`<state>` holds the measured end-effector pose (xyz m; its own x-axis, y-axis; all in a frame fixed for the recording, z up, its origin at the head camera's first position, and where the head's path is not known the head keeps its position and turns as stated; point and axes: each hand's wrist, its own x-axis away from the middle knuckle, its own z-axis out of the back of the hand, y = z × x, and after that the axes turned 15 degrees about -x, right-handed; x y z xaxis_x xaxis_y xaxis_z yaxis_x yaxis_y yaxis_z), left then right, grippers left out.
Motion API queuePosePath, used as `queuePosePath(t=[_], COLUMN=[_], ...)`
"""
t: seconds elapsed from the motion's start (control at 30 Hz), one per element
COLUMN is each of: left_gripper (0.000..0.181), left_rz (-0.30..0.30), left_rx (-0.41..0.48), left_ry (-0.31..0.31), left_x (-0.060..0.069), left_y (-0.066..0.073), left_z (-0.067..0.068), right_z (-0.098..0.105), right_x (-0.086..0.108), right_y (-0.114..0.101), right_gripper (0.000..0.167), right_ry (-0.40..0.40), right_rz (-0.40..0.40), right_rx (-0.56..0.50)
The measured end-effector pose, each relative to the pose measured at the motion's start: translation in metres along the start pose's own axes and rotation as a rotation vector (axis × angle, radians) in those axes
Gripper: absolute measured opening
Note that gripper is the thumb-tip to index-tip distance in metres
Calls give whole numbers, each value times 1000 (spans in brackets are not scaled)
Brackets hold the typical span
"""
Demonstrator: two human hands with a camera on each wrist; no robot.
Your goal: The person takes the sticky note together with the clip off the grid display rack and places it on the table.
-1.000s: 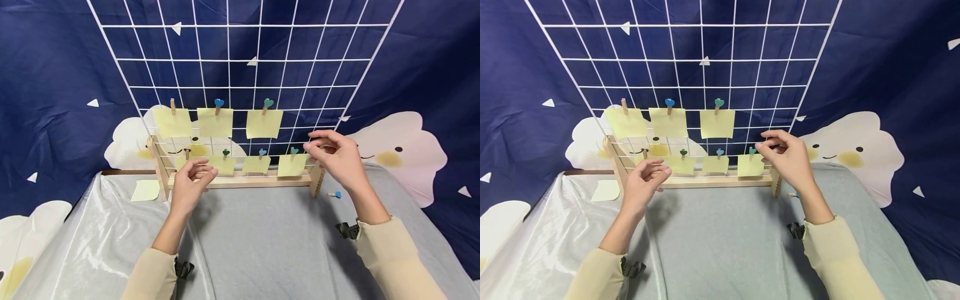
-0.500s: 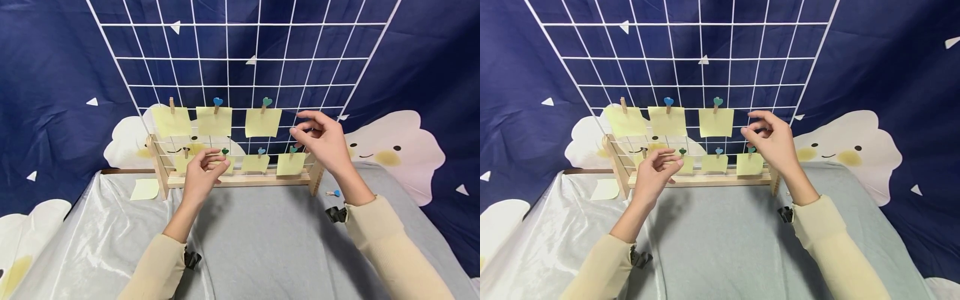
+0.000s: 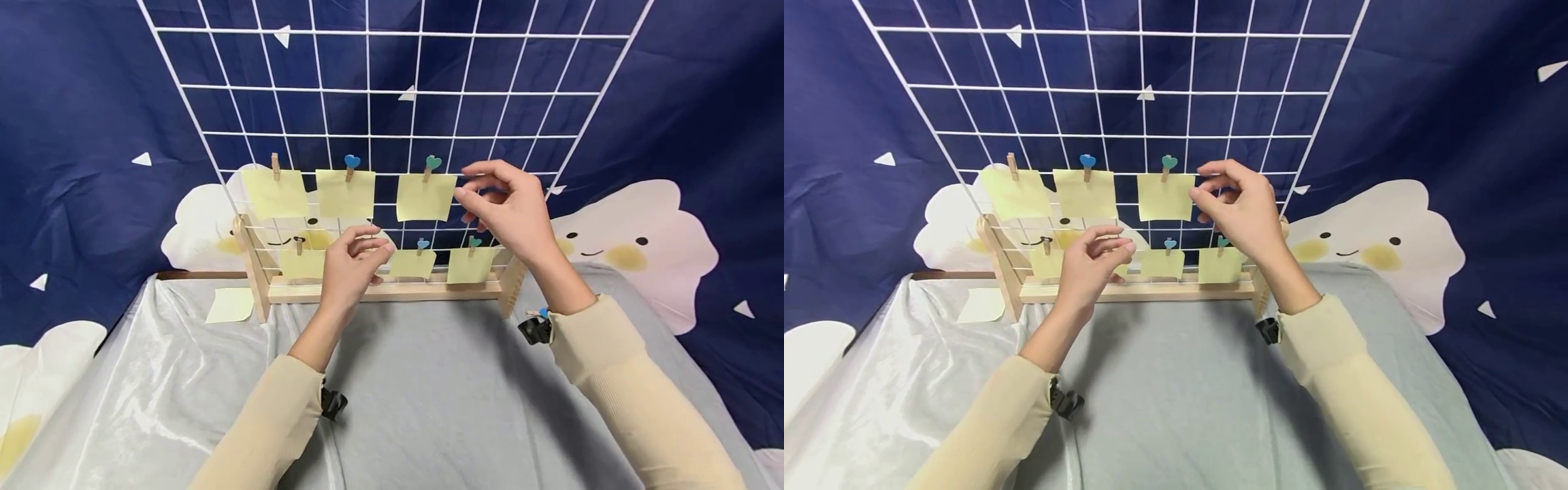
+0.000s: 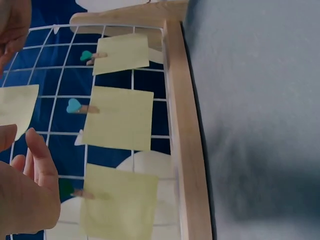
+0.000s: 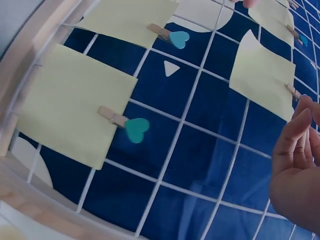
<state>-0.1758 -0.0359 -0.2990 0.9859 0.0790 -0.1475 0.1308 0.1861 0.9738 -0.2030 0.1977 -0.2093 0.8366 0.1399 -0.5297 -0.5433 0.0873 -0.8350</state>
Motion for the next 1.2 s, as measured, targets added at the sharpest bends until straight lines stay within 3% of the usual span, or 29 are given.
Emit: queuePosePath(t=[0.33, 0.5, 0.8, 1.03, 1.2], left_gripper=[38, 35, 27, 28, 25], left_rz=[38, 26, 24, 48, 50], left_rx=[70, 123, 142, 140, 110], left_ry=[47, 80, 98, 96, 73], left_x=[-5, -6, -13, -16, -18], left_y=[14, 17, 21, 24, 26], left_z=[-23, -31, -36, -36, -35], right_z=[-14, -21, -29, -34, -36], right_x=[-14, -17, -27, -30, -30], right_y=[-11, -9, -17, -19, -18], right_gripper=[28, 28, 35, 41, 35], right_ry=[-32, -36, -6, -48, -63], right_rz=[31, 55, 30, -11, -13], right_rx=[-13, -35, 21, 131, 170])
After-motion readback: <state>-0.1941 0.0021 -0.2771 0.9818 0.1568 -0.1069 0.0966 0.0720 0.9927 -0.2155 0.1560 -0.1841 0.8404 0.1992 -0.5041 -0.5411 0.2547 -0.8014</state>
